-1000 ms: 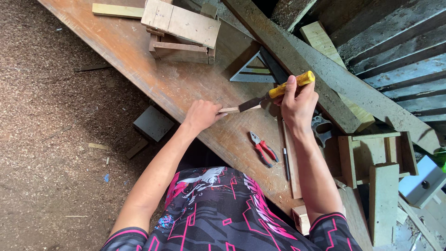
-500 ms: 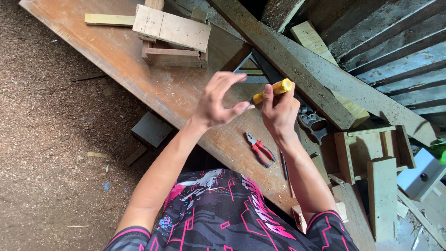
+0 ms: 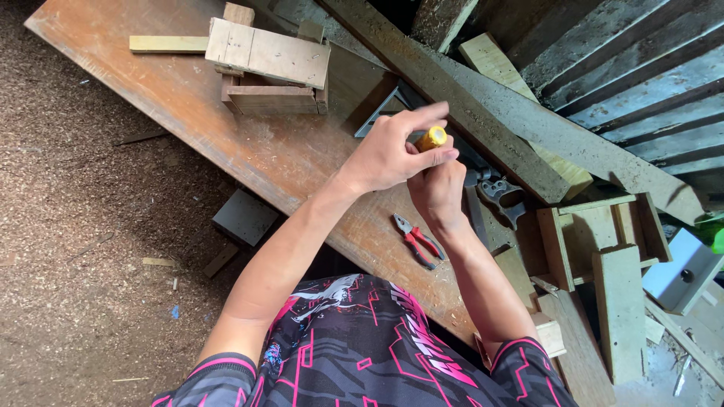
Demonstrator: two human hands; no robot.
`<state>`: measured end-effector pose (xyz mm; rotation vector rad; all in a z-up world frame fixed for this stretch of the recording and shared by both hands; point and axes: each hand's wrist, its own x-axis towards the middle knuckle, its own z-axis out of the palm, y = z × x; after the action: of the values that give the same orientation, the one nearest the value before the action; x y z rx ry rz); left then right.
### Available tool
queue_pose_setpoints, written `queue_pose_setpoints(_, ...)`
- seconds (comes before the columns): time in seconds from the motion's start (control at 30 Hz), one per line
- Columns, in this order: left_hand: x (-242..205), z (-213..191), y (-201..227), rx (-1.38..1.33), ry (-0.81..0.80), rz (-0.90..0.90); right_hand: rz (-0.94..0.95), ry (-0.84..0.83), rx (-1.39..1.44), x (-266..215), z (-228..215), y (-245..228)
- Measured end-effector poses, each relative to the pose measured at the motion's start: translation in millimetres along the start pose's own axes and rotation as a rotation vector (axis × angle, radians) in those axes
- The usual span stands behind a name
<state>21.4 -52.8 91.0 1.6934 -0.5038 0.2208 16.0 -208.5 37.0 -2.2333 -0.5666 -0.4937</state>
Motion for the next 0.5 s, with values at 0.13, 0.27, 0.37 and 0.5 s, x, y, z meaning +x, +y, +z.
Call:
queue_pose_setpoints(0.13, -3, -1, 4, 0.030, -0.027, -0.025, -0.078, 0.042, 0.021, -1, 6, 5)
queue_pose_setpoints(0.27, -7, -4, 4, 0.180, 0.026, -0.059, 0.082, -0.080, 0.126, -2, 0, 11)
queue_pose_setpoints(0.37, -10, -7, 1, 0.156, 0.064, 0.039, 0.045, -0.304, 0.197, -3, -14, 21)
queue_pose_setpoints(0.5, -15, -15, 0, 0.155, 0.167, 0.039, -0.077, -0.779, -0.088, -19, -12, 40)
